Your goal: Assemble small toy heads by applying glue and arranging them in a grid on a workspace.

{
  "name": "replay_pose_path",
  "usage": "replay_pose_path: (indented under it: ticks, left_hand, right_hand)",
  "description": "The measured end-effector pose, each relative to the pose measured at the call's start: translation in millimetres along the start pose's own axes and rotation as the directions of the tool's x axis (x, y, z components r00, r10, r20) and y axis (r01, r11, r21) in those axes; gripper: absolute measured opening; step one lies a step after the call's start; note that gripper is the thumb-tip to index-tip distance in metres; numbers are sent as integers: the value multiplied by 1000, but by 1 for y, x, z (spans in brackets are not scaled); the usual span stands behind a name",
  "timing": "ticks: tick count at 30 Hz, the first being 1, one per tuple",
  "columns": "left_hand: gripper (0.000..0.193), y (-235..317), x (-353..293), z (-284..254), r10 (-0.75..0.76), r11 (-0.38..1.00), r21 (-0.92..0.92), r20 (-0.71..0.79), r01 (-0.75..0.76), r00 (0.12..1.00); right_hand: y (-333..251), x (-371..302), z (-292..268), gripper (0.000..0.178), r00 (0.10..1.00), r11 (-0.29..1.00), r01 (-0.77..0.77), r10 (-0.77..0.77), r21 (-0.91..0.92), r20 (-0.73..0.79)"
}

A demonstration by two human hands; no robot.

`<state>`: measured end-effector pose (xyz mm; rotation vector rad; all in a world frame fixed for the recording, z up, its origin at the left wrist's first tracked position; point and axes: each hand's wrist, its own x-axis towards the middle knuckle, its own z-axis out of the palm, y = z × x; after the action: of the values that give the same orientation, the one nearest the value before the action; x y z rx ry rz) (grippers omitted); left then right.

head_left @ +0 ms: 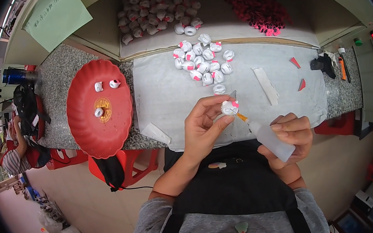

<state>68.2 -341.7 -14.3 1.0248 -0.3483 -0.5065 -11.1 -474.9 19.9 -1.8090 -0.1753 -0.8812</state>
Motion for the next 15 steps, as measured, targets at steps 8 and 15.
replay_pose_path:
  ticks: [8, 15]
  left_hand:
    - [30, -2, 1, -1, 162, 942, 289, 45, -168, 986]
    - [29, -1, 1, 0, 176, 930, 323, 28, -176, 984]
  right_hand:
    - [0, 0, 0, 47, 1000, 999, -13, 12, 47, 20]
    - [-2, -1, -3, 38, 999, 999, -38, 39, -39, 24]
